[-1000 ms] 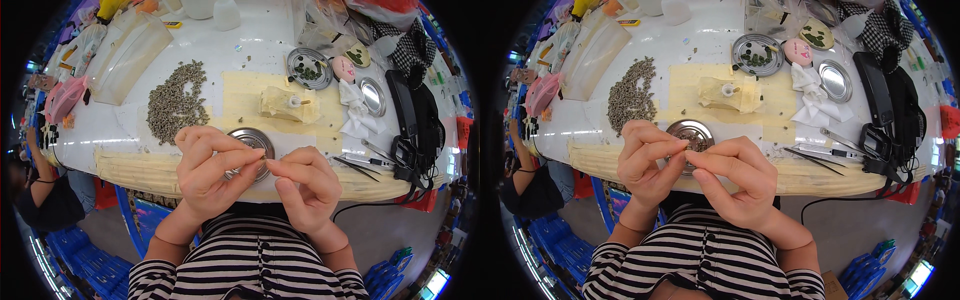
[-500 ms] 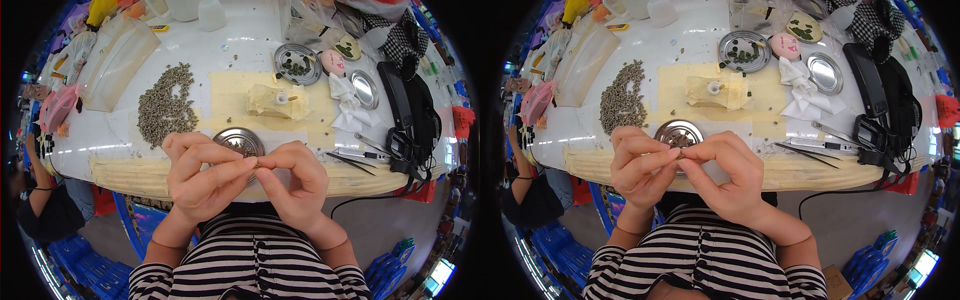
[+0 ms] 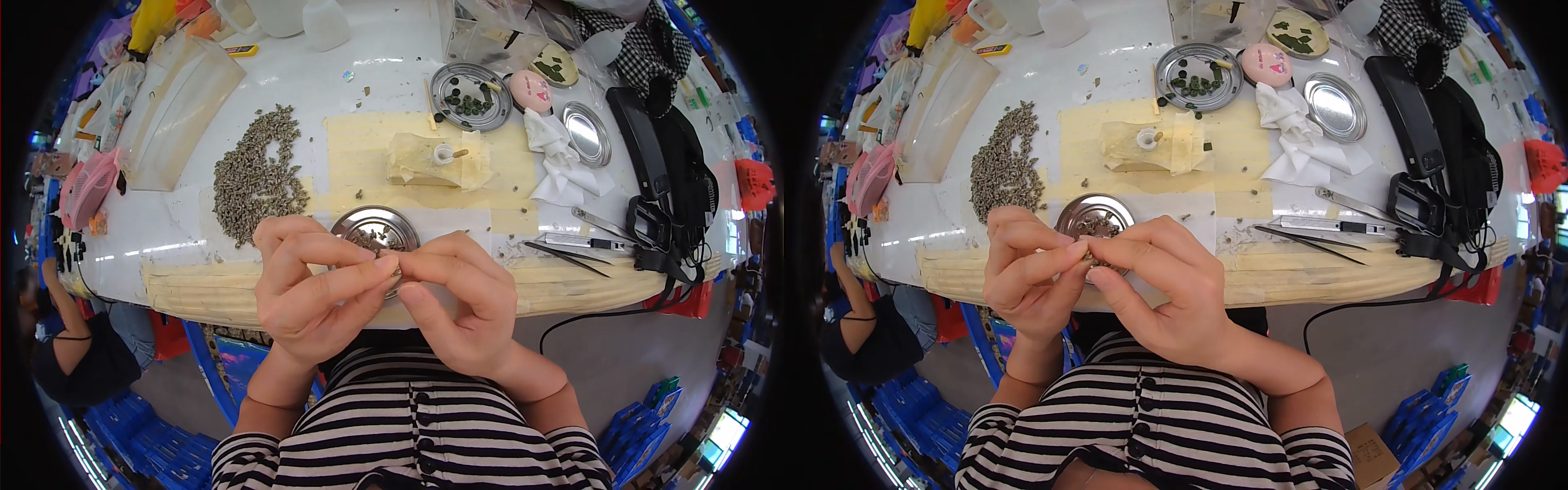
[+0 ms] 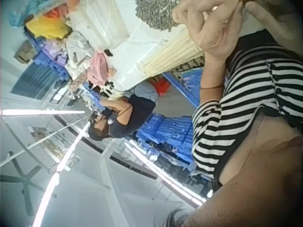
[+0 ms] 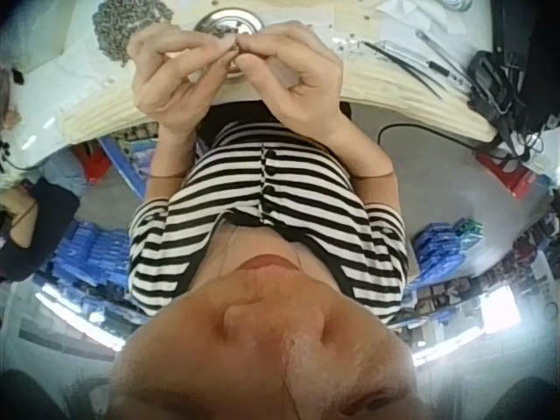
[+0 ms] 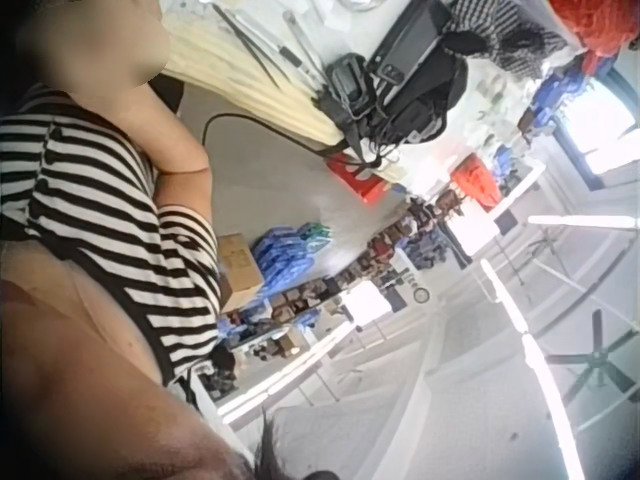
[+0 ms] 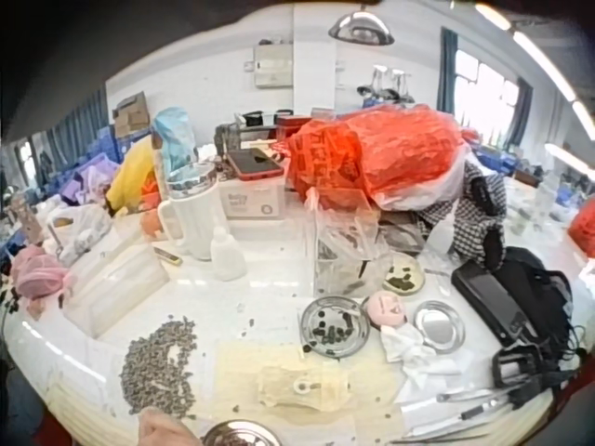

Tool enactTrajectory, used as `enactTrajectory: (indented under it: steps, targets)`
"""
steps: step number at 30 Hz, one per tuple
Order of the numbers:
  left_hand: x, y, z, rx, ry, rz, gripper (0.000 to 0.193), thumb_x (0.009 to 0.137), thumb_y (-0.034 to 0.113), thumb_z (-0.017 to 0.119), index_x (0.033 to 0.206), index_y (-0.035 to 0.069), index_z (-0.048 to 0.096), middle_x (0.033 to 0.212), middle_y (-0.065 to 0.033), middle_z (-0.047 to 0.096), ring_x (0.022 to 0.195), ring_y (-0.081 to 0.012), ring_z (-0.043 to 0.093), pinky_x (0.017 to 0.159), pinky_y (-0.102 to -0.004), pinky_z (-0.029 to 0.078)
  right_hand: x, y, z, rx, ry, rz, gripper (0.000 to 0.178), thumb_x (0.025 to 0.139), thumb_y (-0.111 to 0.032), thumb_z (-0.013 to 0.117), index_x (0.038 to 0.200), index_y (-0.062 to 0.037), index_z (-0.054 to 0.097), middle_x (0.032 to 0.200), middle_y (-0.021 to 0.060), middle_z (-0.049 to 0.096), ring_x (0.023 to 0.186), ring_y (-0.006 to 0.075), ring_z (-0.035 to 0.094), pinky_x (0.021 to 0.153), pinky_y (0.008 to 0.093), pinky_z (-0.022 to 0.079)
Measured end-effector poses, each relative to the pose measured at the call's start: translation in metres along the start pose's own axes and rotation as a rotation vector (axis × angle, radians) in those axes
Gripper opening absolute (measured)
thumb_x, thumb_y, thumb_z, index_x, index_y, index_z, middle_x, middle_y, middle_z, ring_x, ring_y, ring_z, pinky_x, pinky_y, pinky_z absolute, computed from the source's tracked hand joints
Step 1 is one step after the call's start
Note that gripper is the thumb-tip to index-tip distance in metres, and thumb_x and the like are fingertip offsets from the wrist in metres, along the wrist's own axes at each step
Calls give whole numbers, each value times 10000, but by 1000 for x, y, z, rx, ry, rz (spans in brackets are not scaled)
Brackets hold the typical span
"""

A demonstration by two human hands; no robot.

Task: The person picks up small metal components from a pile on the table and carefully fits them together by hand inside a circular metal housing.

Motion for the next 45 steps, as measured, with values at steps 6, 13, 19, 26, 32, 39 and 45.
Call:
enactTrajectory:
  steps: [6, 13, 19, 26, 32, 39, 45]
  targets:
    - [1, 9, 3, 67, -36, 47, 356, 603, 95, 855, 939, 184, 777, 880, 71, 652, 806, -163, 521, 745, -328, 344, 1, 4, -6, 46, 22, 67, 93, 837, -31, 730, 921, -4, 701, 839, 97, 658, 735, 181, 622, 667, 270, 486]
    - [-1, 10, 2, 54, -37, 75, 342, 594, 103, 849, 918, 193, 783, 862, 81, 645, 785, -158, 522, 751, -335, 327, -2, 18, 3, 294, -53, 217, 114, 828, -39, 753, 923, -19, 692, 831, 72, 651, 739, 150, 617, 658, 261, 484]
    - [1, 10, 4, 135, -28, 32, 322, 606, 84, 841, 911, 164, 771, 844, 66, 646, 783, -163, 531, 766, -334, 333, 0, -14, -13, -159, 111, -120, 182, 750, -26, 790, 914, -23, 712, 831, 75, 649, 720, 192, 609, 620, 277, 480]
    - [1, 0, 1, 39, 16, -25, 298, 634, 58, 829, 910, 147, 760, 848, 54, 653, 787, -169, 541, 754, -328, 336, -1, -19, -7, -191, 61, -154, 284, 727, 1, 789, 1006, -25, 743, 860, 82, 671, 719, 197, 616, 622, 270, 479]
    - [1, 8, 2, 52, -18, 41, 307, 634, 72, 837, 917, 169, 762, 839, 66, 649, 783, -165, 541, 749, -332, 327, 2, 7, -4, 71, 19, 85, 209, 760, -1, 776, 963, -15, 729, 846, 90, 668, 722, 190, 626, 638, 267, 484]
    - [2, 9, 4, 125, -25, 39, 310, 622, 84, 835, 912, 165, 761, 829, 65, 648, 777, -159, 541, 760, -334, 316, 1, -15, -10, -153, 99, -120, 232, 705, 3, 807, 920, -27, 724, 820, 72, 657, 696, 196, 608, 613, 277, 474]
    - [2, 1, 2, 74, 10, -12, 284, 629, 73, 830, 895, 137, 756, 821, 51, 652, 770, -161, 545, 762, -326, 331, -1, -23, -7, -246, 100, -213, 335, 675, 6, 816, 1000, -29, 744, 819, 60, 655, 684, 190, 593, 603, 280, 466]
Point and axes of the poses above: each hand's wrist, its own x-axis towards the middle knuckle, its own z-axis out of the palm, y = z × x, the point moved 9 cm from there along x, towards the middle knuckle
